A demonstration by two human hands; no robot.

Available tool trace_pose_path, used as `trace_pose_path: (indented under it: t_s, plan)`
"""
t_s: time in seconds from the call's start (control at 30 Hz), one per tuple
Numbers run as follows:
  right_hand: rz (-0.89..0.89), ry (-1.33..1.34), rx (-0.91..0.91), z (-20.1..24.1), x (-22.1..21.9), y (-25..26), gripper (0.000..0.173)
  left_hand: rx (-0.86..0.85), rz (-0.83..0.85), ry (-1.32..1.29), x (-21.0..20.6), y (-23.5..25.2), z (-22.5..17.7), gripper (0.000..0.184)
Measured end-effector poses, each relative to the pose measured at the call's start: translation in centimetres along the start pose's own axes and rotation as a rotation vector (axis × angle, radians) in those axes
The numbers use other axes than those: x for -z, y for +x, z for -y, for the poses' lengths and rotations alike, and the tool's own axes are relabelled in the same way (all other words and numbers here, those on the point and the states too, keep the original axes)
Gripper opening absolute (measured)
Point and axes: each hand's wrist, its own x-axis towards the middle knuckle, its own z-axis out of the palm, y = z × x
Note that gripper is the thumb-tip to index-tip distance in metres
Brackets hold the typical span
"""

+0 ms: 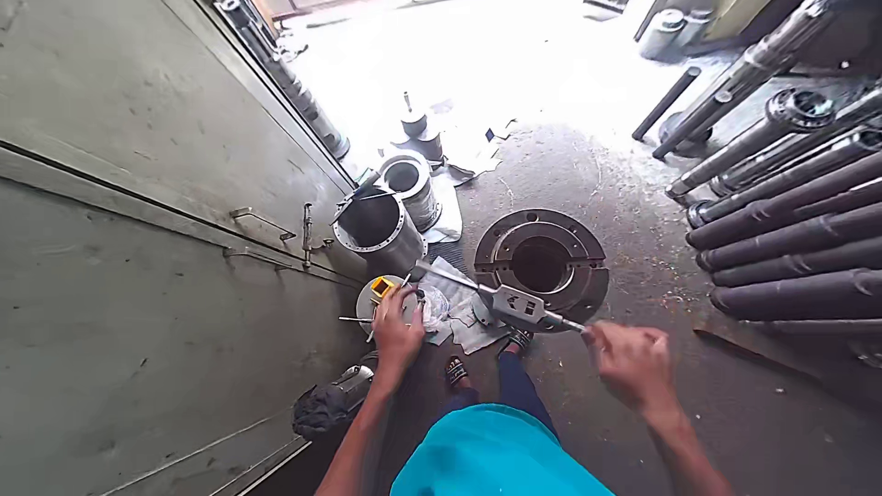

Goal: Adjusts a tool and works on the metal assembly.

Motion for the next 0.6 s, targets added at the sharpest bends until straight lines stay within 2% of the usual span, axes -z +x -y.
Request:
trace_pose_path:
  t_s: [0.1, 0.17, 0.23, 0.3, 0.37, 0.43, 0.5, 0.6]
  plan:
    - [-0.009, 0.309, 0.001, 4.9, -1.9, -7.2, 0.063, -0.057, 0.175, -0.22, -3.6, 5.4, -7.4, 0.056]
    - [0.101, 0.647, 0.031, 5.6, -3.0, -8.9, 0.064, 0.049, 0.318, -0.246, -6.6, 8.8, -14.1, 0.079]
    - [0.107, 0.742, -0.006, 5.2, -4.0, -9.3, 0.064, -0.009, 0.455, -0.145, -9.8, 9.4, -19.3, 0.077]
    - [0.047, 0.691, -0.132, 3.8, -4.3, -9.4, 0.061, -0.254, 0.587, 0.06, -12.3, 6.4, -22.0, 0.07]
    - [0.037, 0.675, -0.295, 1.3, -4.4, -9.9, 0.054, -0.598, 0.652, 0.223, -13.1, 2.0, -21.4, 0.066]
    - [0.054, 0.649, -0.474, -2.2, -5.4, -11.0, 0.051, -0.906, 0.691, 0.273, -12.2, -1.0, -18.7, 0.067]
    - [0.192, 0.587, -0.65, -6.2, -7.0, -12.4, 0.045, -1.091, 0.717, 0.215, -10.1, -2.3, -15.8, 0.063]
    - [0.468, 0.479, -0.814, -10.7, -9.7, -15.4, 0.044, -1.247, 0.584, 0.084, -8.4, -4.3, -11.4, 0.046]
